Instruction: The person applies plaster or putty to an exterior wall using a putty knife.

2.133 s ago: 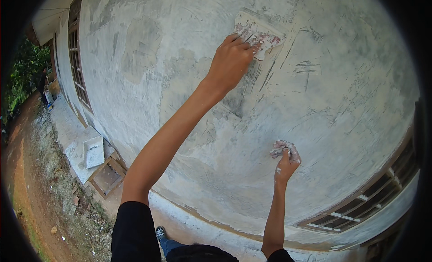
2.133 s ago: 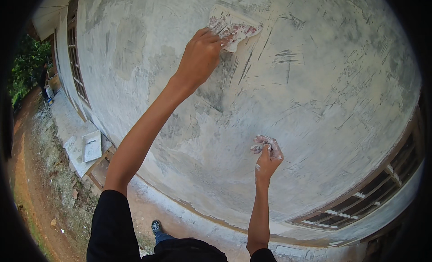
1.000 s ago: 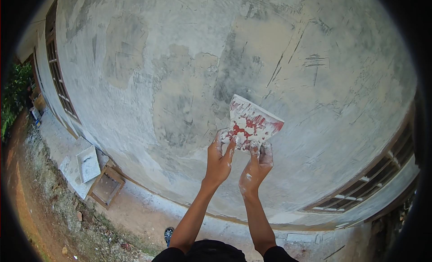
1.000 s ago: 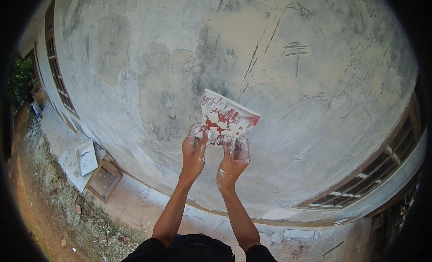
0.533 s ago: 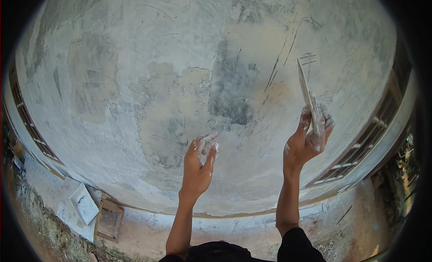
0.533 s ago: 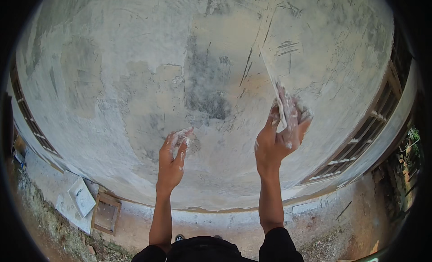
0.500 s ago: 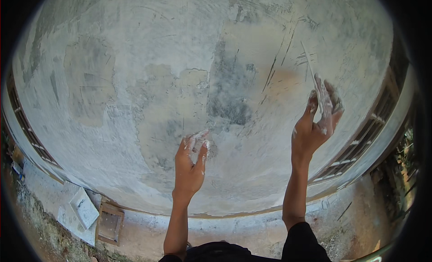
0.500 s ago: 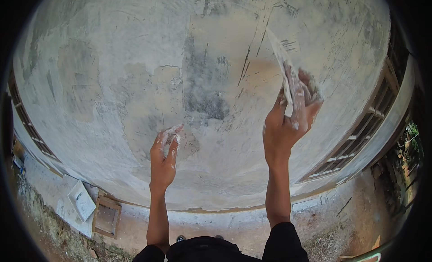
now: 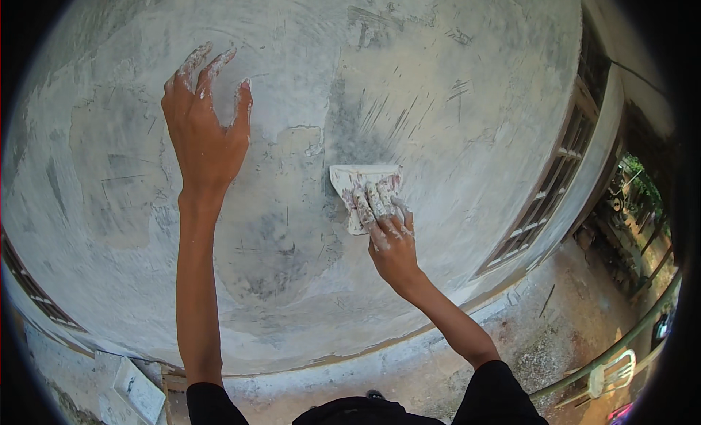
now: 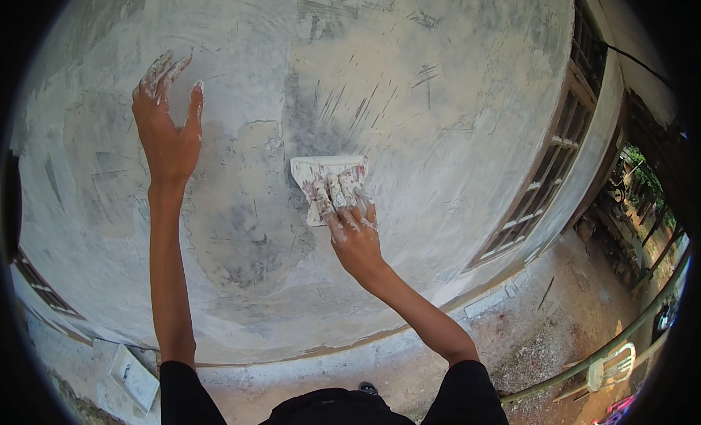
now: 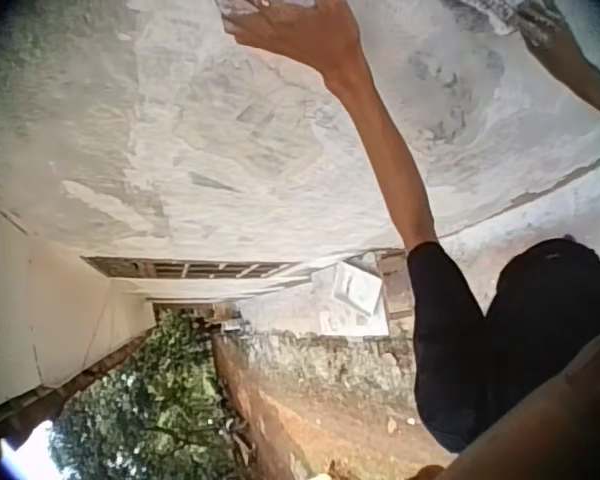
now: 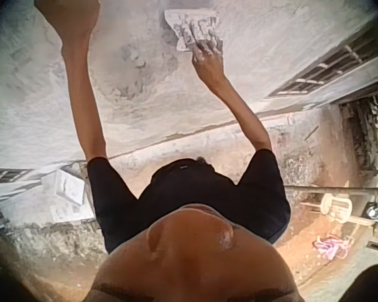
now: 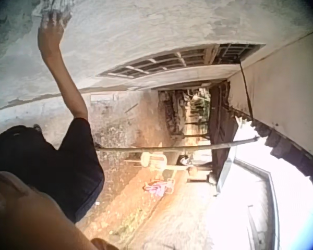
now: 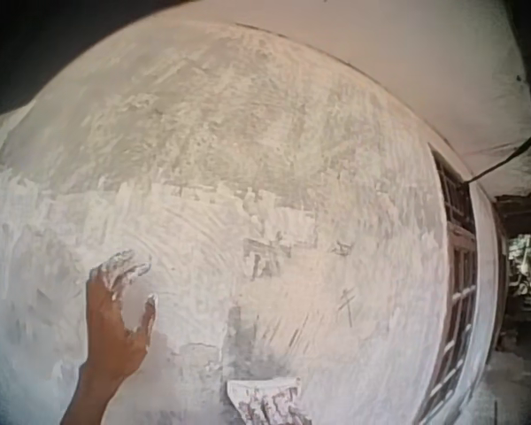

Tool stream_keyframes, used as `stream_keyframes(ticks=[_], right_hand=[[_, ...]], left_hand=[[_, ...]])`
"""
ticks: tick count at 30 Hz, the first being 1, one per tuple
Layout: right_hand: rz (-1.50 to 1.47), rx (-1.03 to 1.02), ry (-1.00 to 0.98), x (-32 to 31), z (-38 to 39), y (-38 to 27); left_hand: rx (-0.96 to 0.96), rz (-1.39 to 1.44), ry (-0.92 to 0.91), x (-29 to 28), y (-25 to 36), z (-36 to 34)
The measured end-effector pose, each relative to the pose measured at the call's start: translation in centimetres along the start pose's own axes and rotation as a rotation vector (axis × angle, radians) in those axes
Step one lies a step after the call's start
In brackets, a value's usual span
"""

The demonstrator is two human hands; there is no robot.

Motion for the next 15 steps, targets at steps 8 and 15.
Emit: stream_keyframes(ticks=[8, 15], right_hand=[[0.033, 0.254, 0.393, -8.2, -10.8, 6.2], [0.099, 0.142, 0.318, -3.2, -7.4, 3.4]], left_hand=[[0.338, -0.013, 0.21, 2.8, -1.0, -6.4], [0.338, -0.028, 0.183, 4.9, -2.0, -7.0]])
Point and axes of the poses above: each hand's wrist, its own z-axis away from the middle knuckle, its own x-axis out of the palm, y = z × x, the point moved 1 cm from there along -z, towards the middle knuckle, and after that the axes turned 1 degree about -y, right-handed, at the moved point
